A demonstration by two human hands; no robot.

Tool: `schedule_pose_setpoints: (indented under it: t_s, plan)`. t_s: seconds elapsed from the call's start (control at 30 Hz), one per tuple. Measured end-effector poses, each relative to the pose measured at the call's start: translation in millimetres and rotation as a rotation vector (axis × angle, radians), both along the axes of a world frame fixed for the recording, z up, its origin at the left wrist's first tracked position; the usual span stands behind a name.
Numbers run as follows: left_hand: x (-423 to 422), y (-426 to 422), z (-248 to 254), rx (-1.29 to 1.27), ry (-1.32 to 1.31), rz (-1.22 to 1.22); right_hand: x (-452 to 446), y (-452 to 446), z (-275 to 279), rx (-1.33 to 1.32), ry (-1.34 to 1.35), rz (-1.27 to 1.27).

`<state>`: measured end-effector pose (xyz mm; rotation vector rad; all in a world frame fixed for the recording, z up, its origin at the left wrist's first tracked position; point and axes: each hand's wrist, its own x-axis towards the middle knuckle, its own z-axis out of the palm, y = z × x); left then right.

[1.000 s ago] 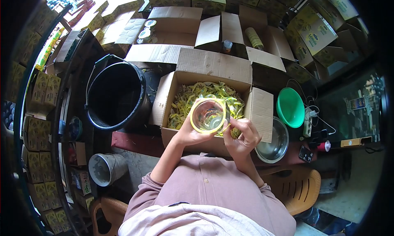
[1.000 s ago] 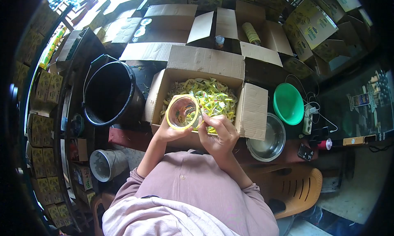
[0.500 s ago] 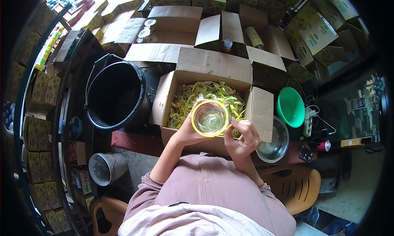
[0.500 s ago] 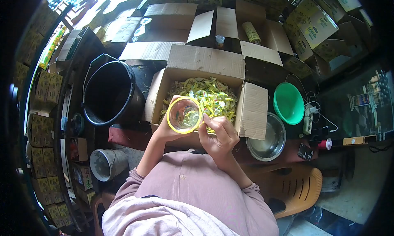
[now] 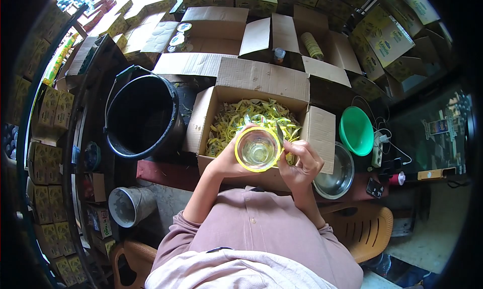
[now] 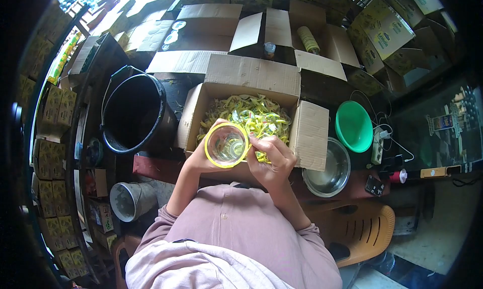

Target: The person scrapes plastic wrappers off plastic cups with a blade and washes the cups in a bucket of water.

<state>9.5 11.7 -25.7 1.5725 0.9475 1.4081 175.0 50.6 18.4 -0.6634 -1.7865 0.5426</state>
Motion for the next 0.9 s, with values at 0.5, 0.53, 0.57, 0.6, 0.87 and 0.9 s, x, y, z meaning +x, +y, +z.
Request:
schedule_pose_setpoints:
  t_s: [0.5,0.53,0.57,0.6,0.87,0.9]
  plan:
    - [2,1,4,0.003,-0.133,-0.014,-2,-7,-1,0.037,-0.002,-0.025]
    - [2,1,4,-0.001,-0.108,-0.017,-2,-6,-1,0.044,-0.005,-0.026]
    - [1,1,4,-0.006,-0.084,-0.019,-2,-5,-1,0.051,-0.006,-0.026]
    - [1,1,4,-0.009,-0.059,-0.021,-1,-4,-1,0.045,-0.008,-0.019]
    - [-2,0,6,-0.055,-0.098,-0.121,2,1,1,0.005,-0.028,0.059]
    - [-4,0,7,-0.061,-0.096,-0.135,2,1,2,0.007,-0.037,0.055]
